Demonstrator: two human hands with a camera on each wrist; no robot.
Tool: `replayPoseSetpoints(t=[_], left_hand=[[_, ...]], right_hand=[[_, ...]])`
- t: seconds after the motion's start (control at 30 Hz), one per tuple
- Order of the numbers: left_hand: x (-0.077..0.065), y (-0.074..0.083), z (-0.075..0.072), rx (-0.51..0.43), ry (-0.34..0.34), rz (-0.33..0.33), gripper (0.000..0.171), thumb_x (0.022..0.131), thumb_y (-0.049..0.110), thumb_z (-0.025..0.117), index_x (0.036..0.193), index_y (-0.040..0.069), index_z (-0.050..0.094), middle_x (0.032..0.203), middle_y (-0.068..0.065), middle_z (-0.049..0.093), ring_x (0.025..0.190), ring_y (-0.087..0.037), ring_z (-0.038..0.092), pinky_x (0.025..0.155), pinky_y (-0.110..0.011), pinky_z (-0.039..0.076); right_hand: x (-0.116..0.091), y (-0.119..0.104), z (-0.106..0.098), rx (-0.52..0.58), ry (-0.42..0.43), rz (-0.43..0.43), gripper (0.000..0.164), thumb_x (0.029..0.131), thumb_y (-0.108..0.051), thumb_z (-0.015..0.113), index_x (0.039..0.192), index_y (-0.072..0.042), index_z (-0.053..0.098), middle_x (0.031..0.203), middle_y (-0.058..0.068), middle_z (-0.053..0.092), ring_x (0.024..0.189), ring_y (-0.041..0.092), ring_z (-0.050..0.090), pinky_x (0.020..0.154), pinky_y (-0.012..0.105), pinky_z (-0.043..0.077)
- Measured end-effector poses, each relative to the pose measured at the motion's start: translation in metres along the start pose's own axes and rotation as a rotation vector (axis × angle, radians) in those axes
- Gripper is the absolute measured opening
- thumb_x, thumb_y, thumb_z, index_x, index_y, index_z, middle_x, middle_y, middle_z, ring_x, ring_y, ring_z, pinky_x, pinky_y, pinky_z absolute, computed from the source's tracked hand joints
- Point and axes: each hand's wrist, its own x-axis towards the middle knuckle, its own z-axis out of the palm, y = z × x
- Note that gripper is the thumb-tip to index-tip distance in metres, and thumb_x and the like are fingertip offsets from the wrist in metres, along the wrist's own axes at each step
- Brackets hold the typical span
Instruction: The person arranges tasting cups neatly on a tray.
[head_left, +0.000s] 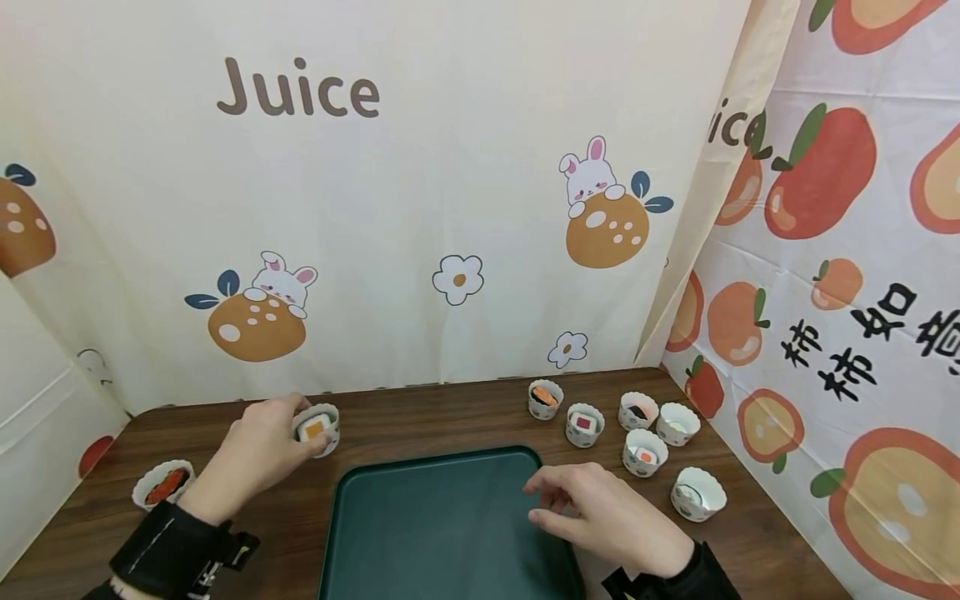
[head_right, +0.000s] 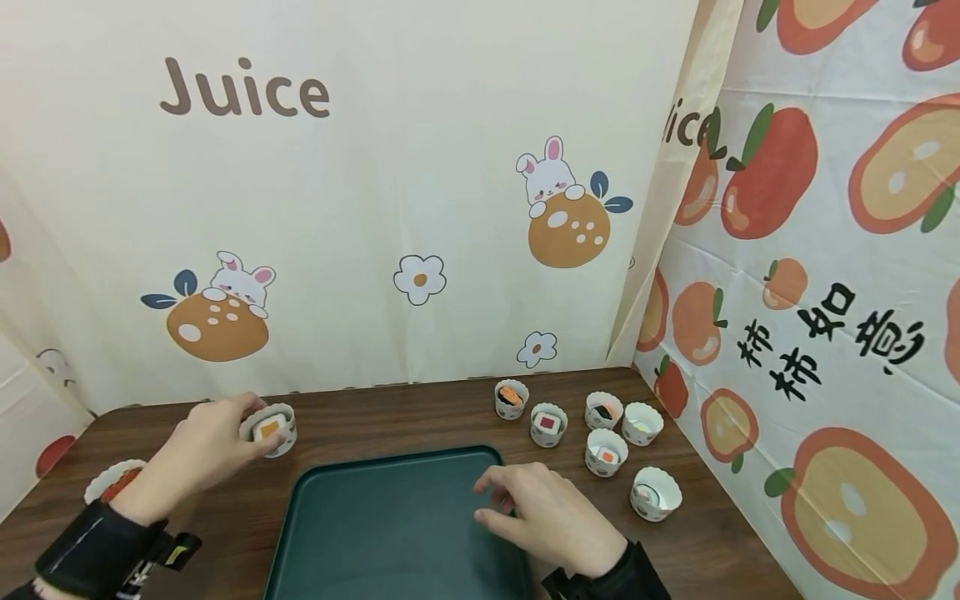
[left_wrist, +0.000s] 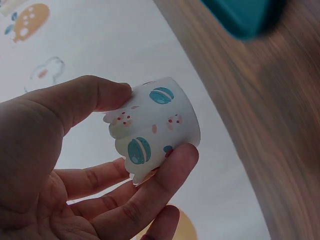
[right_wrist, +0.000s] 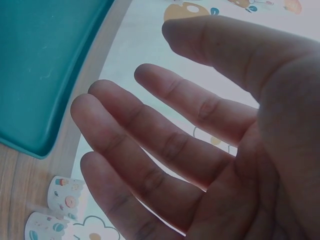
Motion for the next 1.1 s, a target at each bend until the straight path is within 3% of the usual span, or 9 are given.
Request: replayPoseSetpoints(t=[0.4, 0.67, 1.1], left_hand=[[-0.014, 0.038, 0.005, -0.037, -0.021, 0.033, 0.048, 0.086, 0.028, 0.088, 0.119, -0.002, 0.070, 0.099, -0.013, 0.073, 0.077, -0.019, 0.062, 0.061, -0.035, 0.054], [-0.029, 0.055, 0.012, -0.059, -0.030, 0.058, 0.048, 0.082, 0.027, 0.093, 0.118, 0.003, 0.071, 0.097, -0.007, 0.070, 0.079, -0.016, 0.062, 0.065, -0.037, 0.061], [-0.050, 0.095, 0.030, -0.155, -0.052, 0.072, 0.042, 0.078, 0.029, 0.097, 0.111, 0.019, 0.074, 0.095, 0.006, 0.067, 0.079, -0.007, 0.059, 0.067, -0.026, 0.056]], right_hand=[[-0.004, 0.001, -0.001, -0.017, 0.020, 0.002, 0.033, 0.104, -0.045, 0.068, 0.130, -0.024, 0.071, 0.114, -0.010, 0.074, 0.093, -0.005, 0.064, 0.082, 0.025, 0.057], [0.001, -0.004, 0.003, -0.016, 0.022, -0.011, 0.034, 0.105, -0.045, 0.067, 0.131, -0.024, 0.071, 0.115, -0.003, 0.075, 0.094, -0.005, 0.063, 0.084, 0.029, 0.059], [0.003, -0.009, 0.008, -0.009, 0.068, -0.053, 0.032, 0.107, -0.040, 0.068, 0.133, -0.022, 0.069, 0.106, -0.015, 0.070, 0.093, -0.005, 0.064, 0.082, 0.028, 0.058]])
